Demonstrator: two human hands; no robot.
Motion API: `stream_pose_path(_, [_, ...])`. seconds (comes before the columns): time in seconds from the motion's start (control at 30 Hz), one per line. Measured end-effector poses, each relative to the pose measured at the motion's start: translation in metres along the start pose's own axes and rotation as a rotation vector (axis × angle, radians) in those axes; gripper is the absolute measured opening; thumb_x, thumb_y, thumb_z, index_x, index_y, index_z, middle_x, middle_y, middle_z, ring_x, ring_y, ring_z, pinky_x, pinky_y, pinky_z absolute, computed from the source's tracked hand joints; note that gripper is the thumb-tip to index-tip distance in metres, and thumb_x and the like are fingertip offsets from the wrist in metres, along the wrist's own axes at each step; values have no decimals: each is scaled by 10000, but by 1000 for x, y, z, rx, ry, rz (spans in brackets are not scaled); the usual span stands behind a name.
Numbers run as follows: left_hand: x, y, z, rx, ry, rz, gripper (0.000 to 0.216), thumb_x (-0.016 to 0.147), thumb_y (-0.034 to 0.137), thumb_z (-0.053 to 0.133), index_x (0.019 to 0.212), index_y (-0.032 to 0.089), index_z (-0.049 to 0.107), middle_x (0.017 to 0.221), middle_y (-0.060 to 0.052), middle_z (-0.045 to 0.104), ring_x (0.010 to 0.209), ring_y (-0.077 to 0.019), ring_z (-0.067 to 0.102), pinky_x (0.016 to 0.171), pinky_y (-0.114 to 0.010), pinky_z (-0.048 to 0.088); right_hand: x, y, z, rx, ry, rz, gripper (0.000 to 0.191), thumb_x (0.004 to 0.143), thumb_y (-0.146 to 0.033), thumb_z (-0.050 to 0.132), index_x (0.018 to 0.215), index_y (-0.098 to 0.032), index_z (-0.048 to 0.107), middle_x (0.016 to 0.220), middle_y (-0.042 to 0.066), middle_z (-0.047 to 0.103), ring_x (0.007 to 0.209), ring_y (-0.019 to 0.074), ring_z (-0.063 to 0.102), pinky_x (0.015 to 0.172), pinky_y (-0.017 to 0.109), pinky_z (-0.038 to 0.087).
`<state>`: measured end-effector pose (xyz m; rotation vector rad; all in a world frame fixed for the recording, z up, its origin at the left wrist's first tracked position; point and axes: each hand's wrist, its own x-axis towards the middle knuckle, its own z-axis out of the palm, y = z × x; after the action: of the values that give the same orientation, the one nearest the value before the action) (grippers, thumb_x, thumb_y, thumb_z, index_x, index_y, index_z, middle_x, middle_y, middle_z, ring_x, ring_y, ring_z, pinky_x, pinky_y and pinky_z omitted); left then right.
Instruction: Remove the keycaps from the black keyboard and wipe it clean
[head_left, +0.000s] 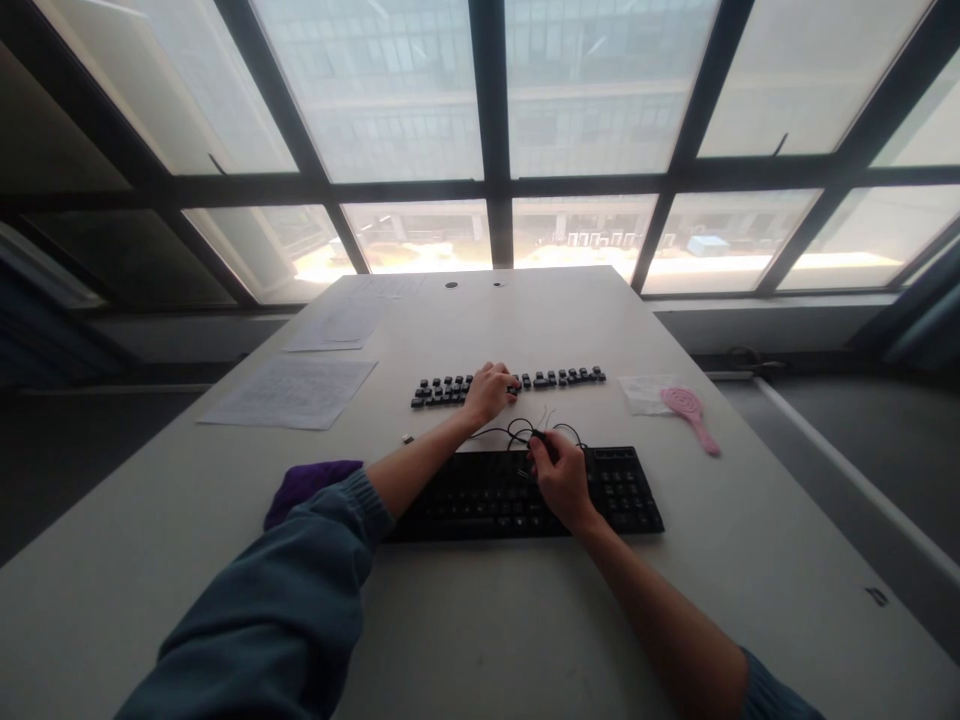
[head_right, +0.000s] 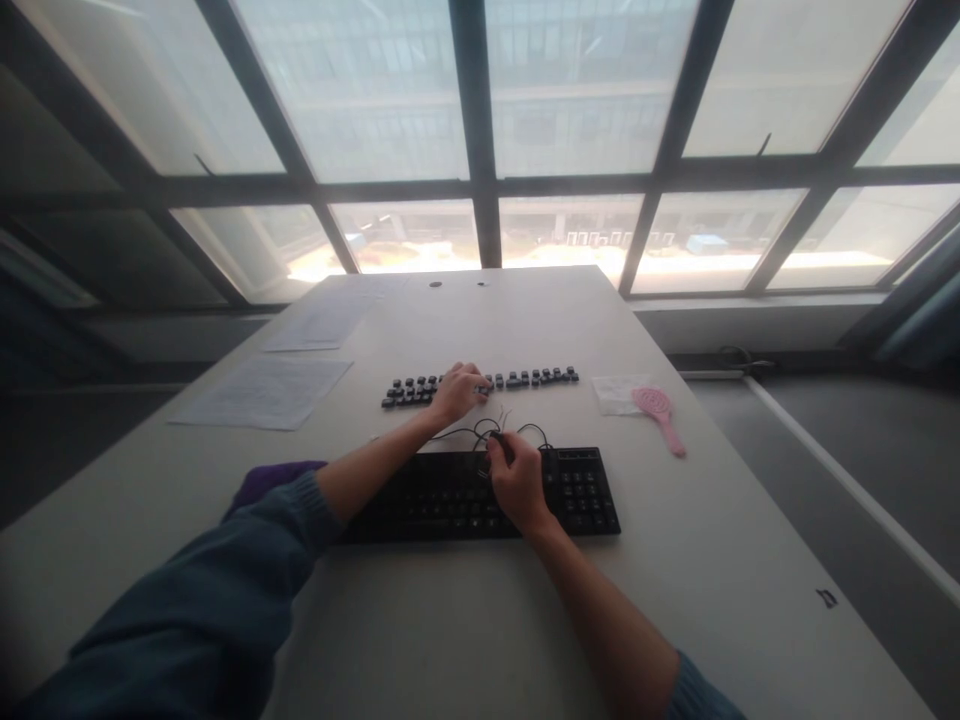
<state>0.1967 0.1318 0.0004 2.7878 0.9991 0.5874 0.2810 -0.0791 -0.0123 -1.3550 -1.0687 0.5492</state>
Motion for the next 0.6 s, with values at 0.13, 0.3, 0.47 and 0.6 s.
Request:
stream_pose_path(0.13, [-7, 8, -14, -22, 23, 24, 200, 755, 177, 784, 949, 223, 768, 989, -59, 659, 1001, -249, 542, 943, -380, 459, 0, -1, -1, 21, 22, 22, 290, 926, -426, 560, 738, -206, 581, 625, 16, 623, 519, 160, 551, 478, 264, 414])
stream_pose_path(0.3, [-40, 37, -47, -150, 142, 64, 62, 863, 214, 689, 905, 198, 733, 919, -47, 653, 932, -222, 557, 913, -360, 457, 1, -2, -2, 93, 83, 59, 294, 936, -426, 550, 751, -200, 579, 617, 4, 608, 493, 144, 514, 482, 263, 402])
stream_pose_path(0.47, [-99, 74, -61, -340, 76, 51, 136, 924, 188, 581, 981, 196, 704, 902, -45, 663, 904, -202, 590, 864, -333, 465, -1, -5, -10, -26, 16, -44, 238, 923, -367, 561, 759, -198, 596, 646, 9, 604, 563, 160, 516, 542, 272, 404])
stream_pose_path(0.6, [-133, 92, -51, -442, -4, 15, 158, 947, 211, 541, 1013, 207, 685, 947, -52, 668, 945, -210, 592, 869, -327, 464, -3, -5, -16, -140, -53, -94, 215, 919, -317, 552, 744, -198, 589, 656, 10, 594, 606, 170, 522, 585, 283, 400])
